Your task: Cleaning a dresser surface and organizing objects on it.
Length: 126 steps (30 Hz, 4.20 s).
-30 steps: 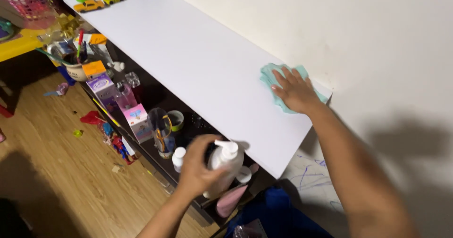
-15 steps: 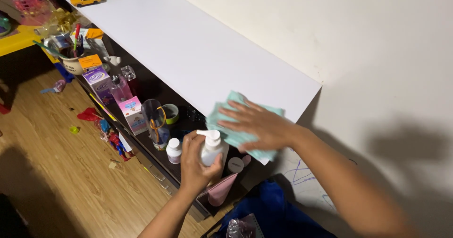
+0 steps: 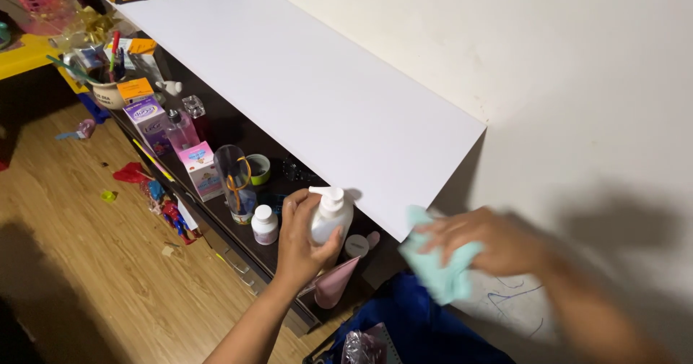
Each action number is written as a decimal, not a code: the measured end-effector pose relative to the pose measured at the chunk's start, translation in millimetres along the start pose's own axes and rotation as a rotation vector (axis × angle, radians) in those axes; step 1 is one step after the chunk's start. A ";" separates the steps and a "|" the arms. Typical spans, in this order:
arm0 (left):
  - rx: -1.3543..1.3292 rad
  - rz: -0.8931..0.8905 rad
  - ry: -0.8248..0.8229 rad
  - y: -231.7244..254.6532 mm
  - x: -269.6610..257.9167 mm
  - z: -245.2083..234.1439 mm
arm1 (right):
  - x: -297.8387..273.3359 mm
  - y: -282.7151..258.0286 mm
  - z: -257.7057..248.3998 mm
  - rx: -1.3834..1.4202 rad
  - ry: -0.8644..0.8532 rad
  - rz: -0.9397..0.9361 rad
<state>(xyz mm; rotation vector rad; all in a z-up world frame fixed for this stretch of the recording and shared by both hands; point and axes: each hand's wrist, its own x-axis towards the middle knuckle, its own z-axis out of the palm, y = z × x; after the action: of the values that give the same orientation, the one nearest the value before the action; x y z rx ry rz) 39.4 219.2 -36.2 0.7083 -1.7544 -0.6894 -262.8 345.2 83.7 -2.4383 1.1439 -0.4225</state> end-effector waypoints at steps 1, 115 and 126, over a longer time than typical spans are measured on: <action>0.001 0.003 0.001 -5.1 -1.1 -2.7 | -19.3 25.5 -9.0 -0.003 0.002 -0.002; 0.306 0.035 0.040 -245.1 336.8 -159.6 | 513.1 321.4 -100.5 -0.587 0.107 0.553; 0.137 0.008 0.208 -261.8 351.8 -140.7 | 616.5 286.2 -48.7 -0.447 0.198 0.133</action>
<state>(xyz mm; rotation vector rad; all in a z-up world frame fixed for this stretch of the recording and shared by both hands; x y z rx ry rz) 119.4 -230.6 22.1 0.8357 -1.6220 -0.4756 -91.4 -313.3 46.3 -2.7153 1.6229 -0.4094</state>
